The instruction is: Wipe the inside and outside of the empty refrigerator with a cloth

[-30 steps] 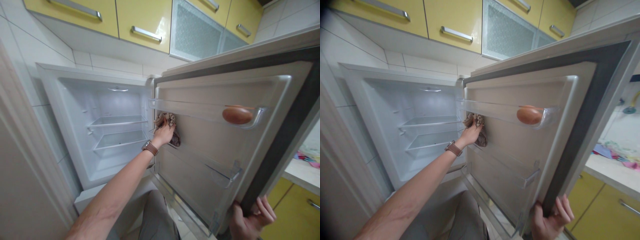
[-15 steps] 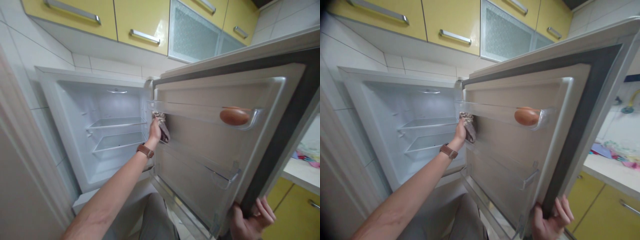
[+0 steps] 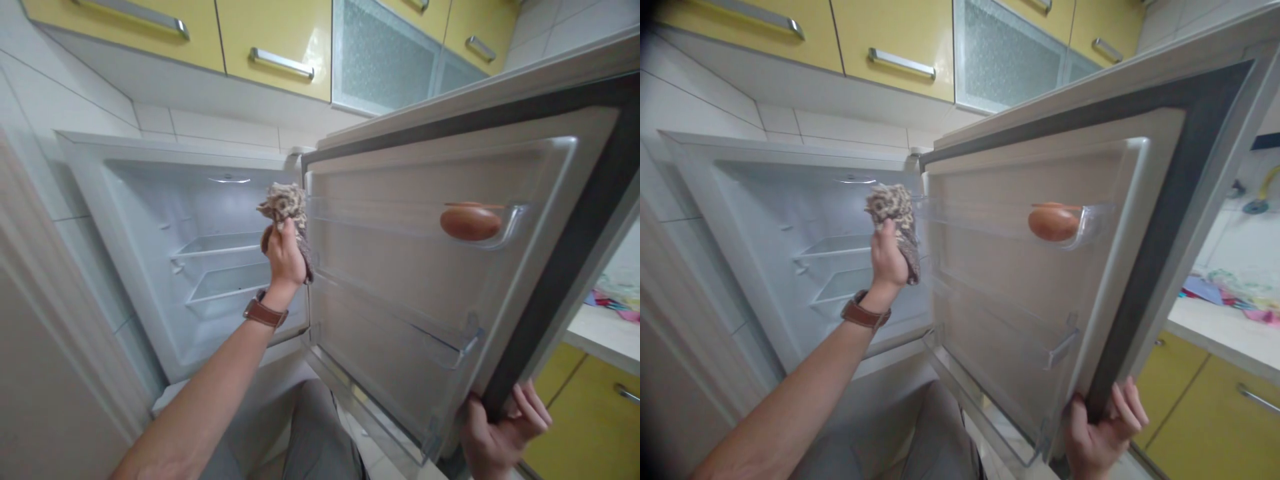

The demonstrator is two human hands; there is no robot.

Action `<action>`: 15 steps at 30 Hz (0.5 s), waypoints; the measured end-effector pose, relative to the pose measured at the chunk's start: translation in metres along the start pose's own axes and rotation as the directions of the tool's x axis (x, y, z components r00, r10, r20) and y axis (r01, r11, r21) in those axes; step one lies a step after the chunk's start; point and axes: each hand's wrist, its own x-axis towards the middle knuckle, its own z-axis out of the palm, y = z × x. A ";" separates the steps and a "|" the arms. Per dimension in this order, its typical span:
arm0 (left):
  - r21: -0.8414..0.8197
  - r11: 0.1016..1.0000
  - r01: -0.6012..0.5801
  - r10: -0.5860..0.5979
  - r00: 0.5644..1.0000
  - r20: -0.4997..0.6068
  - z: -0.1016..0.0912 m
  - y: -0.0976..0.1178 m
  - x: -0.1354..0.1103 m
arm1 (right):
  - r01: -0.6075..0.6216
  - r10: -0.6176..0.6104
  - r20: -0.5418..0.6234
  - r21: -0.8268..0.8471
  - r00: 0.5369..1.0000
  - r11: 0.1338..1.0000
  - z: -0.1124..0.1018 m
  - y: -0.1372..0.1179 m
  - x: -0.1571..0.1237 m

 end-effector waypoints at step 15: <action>0.838 0.320 -0.442 -0.411 0.732 0.544 0.023 -0.017 -0.024 | 0.062 -0.061 -0.016 0.040 0.998 0.997 0.003 0.009 0.003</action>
